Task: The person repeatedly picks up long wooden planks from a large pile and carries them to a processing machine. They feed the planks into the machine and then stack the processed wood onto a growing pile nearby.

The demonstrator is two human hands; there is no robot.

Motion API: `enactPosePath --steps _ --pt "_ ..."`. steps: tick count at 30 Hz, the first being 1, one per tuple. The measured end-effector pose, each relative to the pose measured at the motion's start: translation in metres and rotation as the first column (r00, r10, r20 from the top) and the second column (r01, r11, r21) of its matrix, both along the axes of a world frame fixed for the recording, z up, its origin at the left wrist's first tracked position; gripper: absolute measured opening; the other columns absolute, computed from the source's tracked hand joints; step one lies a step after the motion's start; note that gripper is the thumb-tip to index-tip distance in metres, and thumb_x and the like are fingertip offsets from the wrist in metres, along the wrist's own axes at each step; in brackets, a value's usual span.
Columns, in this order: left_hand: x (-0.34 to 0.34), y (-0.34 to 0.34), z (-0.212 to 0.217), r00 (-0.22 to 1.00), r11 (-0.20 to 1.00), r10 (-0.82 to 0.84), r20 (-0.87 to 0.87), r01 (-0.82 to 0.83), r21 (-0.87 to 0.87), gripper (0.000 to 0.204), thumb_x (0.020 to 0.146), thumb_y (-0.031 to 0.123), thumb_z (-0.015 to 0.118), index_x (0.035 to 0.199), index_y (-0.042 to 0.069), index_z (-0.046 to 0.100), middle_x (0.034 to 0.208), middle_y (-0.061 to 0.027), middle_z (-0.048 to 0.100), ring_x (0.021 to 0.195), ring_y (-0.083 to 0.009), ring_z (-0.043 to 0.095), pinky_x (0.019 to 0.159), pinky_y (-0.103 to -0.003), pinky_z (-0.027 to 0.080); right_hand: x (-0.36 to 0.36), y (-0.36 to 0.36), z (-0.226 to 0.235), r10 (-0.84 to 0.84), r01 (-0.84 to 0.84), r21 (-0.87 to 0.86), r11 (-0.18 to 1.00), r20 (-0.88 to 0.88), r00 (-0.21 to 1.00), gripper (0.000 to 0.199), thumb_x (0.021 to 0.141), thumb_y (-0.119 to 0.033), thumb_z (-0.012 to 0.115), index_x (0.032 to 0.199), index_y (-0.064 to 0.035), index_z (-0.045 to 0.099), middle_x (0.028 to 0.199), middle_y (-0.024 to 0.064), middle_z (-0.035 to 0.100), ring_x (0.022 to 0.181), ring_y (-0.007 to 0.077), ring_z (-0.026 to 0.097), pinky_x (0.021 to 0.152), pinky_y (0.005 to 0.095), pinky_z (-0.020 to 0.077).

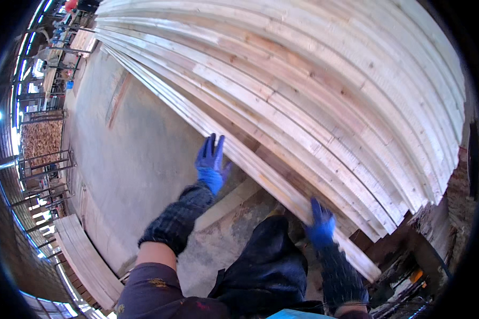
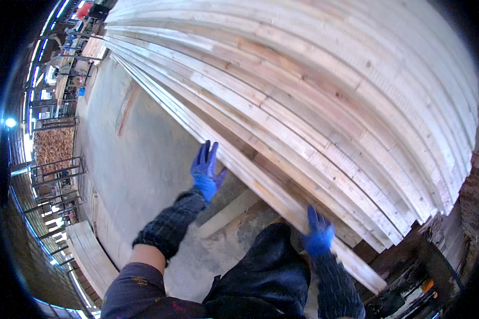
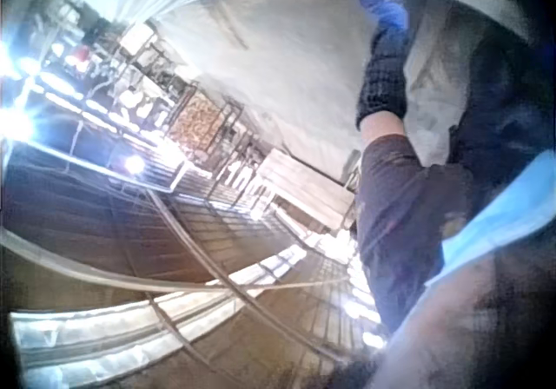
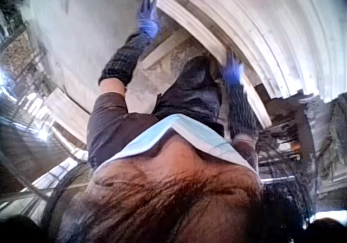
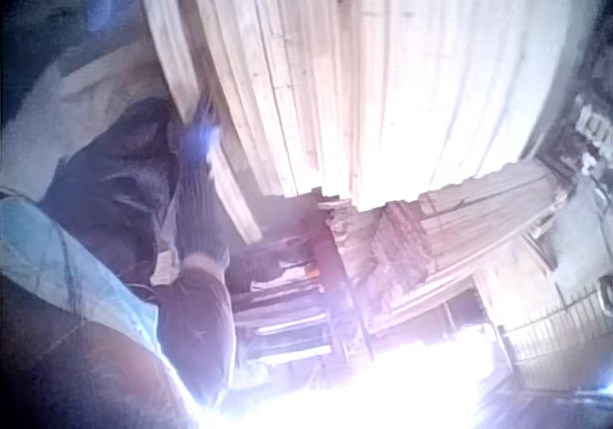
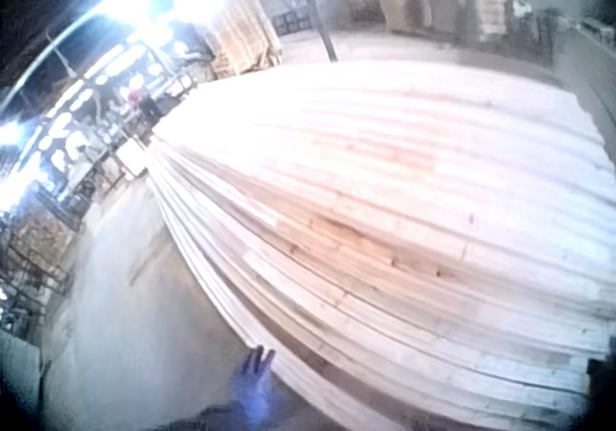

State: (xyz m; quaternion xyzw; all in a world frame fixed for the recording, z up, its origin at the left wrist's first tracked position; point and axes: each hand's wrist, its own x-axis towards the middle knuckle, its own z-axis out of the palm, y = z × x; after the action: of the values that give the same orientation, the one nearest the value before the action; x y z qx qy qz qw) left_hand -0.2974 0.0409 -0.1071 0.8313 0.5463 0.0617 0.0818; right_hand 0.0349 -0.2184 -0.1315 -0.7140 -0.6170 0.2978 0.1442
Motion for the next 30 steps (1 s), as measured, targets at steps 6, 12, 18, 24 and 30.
enactPosePath --steps 6,12,18,24,30 --pt "-0.071 0.118 0.077 0.873 0.95 -0.297 -0.387 0.311 -0.028 0.095 0.07 0.019 0.078 0.155 0.021 0.036 0.158 -0.0152 0.036 0.143 -0.036 0.038 0.116 -0.054 0.033 0.086 -0.165 0.169 -0.14 0.157 -0.109 0.981 0.153 0.978 0.072 0.067 -0.029 0.08 0.132 -0.0084 0.057 0.119 0.018 0.065 0.109 0.0401 0.06 0.095 0.0523 0.0439" --pt "-0.059 0.12 0.054 0.626 0.642 -0.761 -0.172 0.764 -0.06 0.031 0.082 0.02 0.062 0.112 0.016 0.07 0.109 -0.0124 0.066 0.107 -0.0344 0.06 0.105 -0.054 0.043 0.139 -0.274 0.243 -0.259 0.322 -0.103 0.941 0.391 0.883 0.056 0.067 -0.031 0.072 0.119 -0.0104 0.062 0.114 0.0164 0.063 0.105 0.0409 0.057 0.091 0.0505 0.0424" --pt "-0.012 0.02 0.094 0.555 0.563 -0.826 -0.097 0.818 -0.118 0.037 0.075 0.03 0.069 0.109 0.016 0.07 0.102 -0.01 0.065 0.096 -0.0327 0.059 0.084 -0.052 0.045 0.178 -0.402 0.226 -0.279 0.368 -0.025 0.93 0.603 0.747 0.029 0.08 -0.02 0.059 0.105 -0.0085 0.067 0.123 0.0237 0.061 0.119 0.0429 0.055 0.109 0.053 0.0407" --pt "0.052 -0.101 0.161 0.448 0.458 -0.889 -0.096 0.868 -0.19 0.053 0.061 0.034 0.073 0.11 0.016 0.065 0.099 -0.0128 0.059 0.092 -0.035 0.054 0.081 -0.055 0.04 0.194 -0.542 0.231 -0.746 0.824 0.127 0.552 0.518 0.42 0.049 0.092 -0.008 0.046 0.14 -0.0097 0.051 0.154 0.0163 0.041 0.142 0.033 0.04 0.117 0.0411 0.0368" --pt "0.116 -0.149 0.218 0.368 0.392 -0.912 -0.183 0.912 -0.12 0.084 0.068 0.046 0.072 0.143 0.012 0.051 0.119 -0.0173 0.057 0.105 -0.0414 0.053 0.088 -0.061 0.041 0.214 -0.536 0.241 -0.591 0.739 0.239 0.63 0.766 0.255 0.069 0.082 -0.011 0.058 0.149 -0.0146 0.044 0.152 0.0129 0.046 0.141 0.035 0.043 0.117 0.0477 0.0363"
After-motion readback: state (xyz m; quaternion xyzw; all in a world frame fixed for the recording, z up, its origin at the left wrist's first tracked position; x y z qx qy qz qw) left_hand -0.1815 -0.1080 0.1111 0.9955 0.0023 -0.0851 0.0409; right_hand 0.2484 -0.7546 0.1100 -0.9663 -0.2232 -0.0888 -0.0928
